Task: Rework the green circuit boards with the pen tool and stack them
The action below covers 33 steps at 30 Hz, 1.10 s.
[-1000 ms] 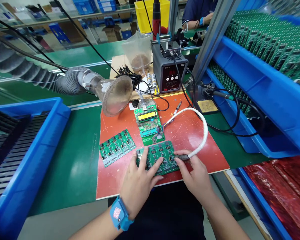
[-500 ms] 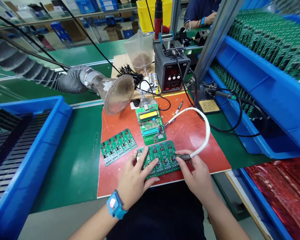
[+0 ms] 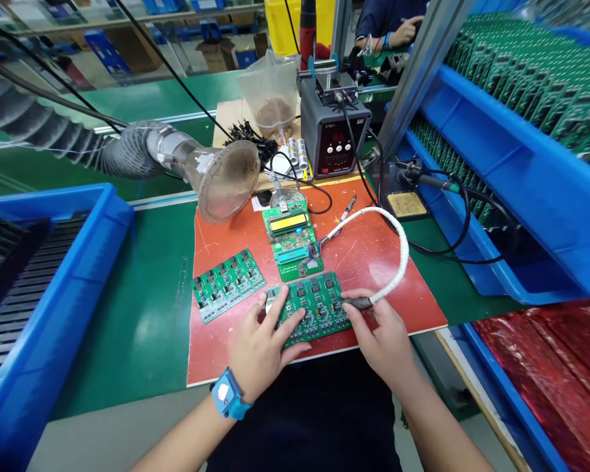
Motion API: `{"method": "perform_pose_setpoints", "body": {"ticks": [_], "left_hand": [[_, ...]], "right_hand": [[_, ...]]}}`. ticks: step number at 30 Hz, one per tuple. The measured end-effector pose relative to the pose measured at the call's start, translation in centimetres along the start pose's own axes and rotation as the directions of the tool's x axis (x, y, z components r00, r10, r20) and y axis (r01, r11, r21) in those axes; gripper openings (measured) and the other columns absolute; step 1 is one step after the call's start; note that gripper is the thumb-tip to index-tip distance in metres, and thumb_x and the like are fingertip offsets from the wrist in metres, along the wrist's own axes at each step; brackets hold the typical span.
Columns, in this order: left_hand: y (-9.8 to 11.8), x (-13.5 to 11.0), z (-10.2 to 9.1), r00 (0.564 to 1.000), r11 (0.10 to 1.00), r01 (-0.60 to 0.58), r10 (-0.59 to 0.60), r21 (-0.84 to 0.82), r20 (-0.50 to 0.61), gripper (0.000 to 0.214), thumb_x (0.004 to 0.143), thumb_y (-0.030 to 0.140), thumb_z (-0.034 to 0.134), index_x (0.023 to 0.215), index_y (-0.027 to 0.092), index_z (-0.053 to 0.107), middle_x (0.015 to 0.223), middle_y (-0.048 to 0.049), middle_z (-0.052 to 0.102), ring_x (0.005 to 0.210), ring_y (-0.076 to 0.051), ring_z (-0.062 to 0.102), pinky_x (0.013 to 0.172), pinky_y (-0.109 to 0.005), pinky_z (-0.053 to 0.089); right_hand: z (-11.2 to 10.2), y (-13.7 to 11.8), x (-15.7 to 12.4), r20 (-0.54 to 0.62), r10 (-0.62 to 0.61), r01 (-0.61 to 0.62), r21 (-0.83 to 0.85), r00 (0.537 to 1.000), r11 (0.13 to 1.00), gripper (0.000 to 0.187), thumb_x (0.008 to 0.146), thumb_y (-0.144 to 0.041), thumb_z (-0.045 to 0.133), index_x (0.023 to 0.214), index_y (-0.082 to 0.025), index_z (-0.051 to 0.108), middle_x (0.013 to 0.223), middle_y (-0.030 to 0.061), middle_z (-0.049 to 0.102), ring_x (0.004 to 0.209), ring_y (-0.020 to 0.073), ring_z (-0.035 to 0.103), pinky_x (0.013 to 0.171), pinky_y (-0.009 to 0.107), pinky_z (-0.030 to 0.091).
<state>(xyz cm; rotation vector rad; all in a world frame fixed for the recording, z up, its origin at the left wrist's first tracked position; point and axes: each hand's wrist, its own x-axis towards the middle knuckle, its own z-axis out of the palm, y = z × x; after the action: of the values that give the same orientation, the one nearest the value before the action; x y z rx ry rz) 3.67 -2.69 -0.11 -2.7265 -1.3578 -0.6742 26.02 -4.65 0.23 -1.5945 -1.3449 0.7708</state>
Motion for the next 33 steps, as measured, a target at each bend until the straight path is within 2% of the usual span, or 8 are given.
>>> {"method": "perform_pose_setpoints", "body": {"ticks": [5,9,11,14,17,25,33], "left_hand": [[-0.1,-0.1,0.0,1.0,1.0,0.01,-0.01,-0.011,0.021,0.052,0.079,0.056,0.066,0.122,0.027,0.062,0.143,-0.0128,0.05,0.117,-0.041,0.053,0.084,-0.049,0.052],[-0.2,-0.1,0.1,1.0,0.999,0.019,-0.019,-0.029,0.001,0.056,0.08,0.057,0.065,0.124,0.023,0.06,0.142,-0.0123,0.051,0.119,-0.04,0.052,0.087,-0.049,0.051],[-0.2,-0.1,0.1,1.0,0.999,0.027,-0.027,-0.041,-0.011,0.055,0.08,0.057,0.065,0.12,0.02,0.062,0.142,-0.0124,0.052,0.119,-0.04,0.052,0.088,-0.049,0.051],[-0.1,-0.1,0.1,1.0,0.998,0.031,-0.031,-0.05,-0.004,0.049,0.08,0.056,0.066,0.112,0.02,0.065,0.143,-0.0123,0.051,0.118,-0.04,0.052,0.088,-0.049,0.051],[-0.1,-0.1,-0.1,0.999,0.999,0.029,-0.028,-0.043,0.015,0.044,0.08,0.055,0.066,0.108,0.021,0.067,0.143,-0.0122,0.051,0.117,-0.041,0.052,0.086,-0.05,0.052],[0.0,-0.1,-0.3,1.0,0.999,0.02,-0.02,-0.031,0.013,0.047,0.079,0.055,0.066,0.113,0.022,0.067,0.14,-0.0153,0.052,0.119,-0.042,0.052,0.088,-0.051,0.052],[0.0,-0.2,-0.4,1.0,1.0,0.022,-0.022,-0.018,0.009,0.048,0.077,0.052,0.071,0.116,0.024,0.066,0.14,-0.0159,0.052,0.119,-0.042,0.053,0.09,-0.052,0.051]], "right_hand": [[-0.3,-0.6,0.1,-0.022,-0.002,0.002,0.026,1.0,1.0,0.016,0.091,-0.031,0.062,0.104,-0.024,0.062,0.097,0.0035,0.07,0.081,0.0181,0.068,0.078,0.033,0.057],[-0.3,-1.3,-0.1,-0.05,-0.005,0.009,0.067,0.999,0.998,0.016,0.089,-0.029,0.064,0.105,-0.024,0.062,0.095,0.0025,0.07,0.074,0.0158,0.067,0.072,0.029,0.059],[0.0,-1.7,-0.2,-0.058,-0.001,0.007,0.11,0.998,0.994,0.017,0.09,-0.028,0.063,0.107,-0.025,0.061,0.098,0.0024,0.07,0.074,0.015,0.067,0.071,0.027,0.059],[0.6,-2.0,-0.5,-0.007,0.001,0.0,0.147,1.0,0.989,0.017,0.091,-0.028,0.061,0.108,-0.026,0.06,0.102,0.0032,0.07,0.078,0.0154,0.067,0.072,0.027,0.06],[1.1,-1.9,-0.6,0.044,0.006,-0.011,0.109,0.999,0.994,0.017,0.092,-0.03,0.059,0.108,-0.024,0.06,0.103,0.005,0.069,0.08,0.0169,0.067,0.077,0.032,0.059],[1.3,-1.2,-0.7,0.059,-0.001,0.0,0.018,0.998,1.0,0.019,0.094,-0.033,0.057,0.111,-0.025,0.058,0.106,0.0061,0.068,0.087,0.02,0.067,0.082,0.037,0.057],[1.5,-1.7,-0.3,0.06,-0.145,0.152,-0.13,0.988,0.98,0.015,0.093,-0.028,0.057,0.107,-0.023,0.061,0.1,0.0055,0.069,0.09,0.0201,0.066,0.081,0.034,0.056]]}}
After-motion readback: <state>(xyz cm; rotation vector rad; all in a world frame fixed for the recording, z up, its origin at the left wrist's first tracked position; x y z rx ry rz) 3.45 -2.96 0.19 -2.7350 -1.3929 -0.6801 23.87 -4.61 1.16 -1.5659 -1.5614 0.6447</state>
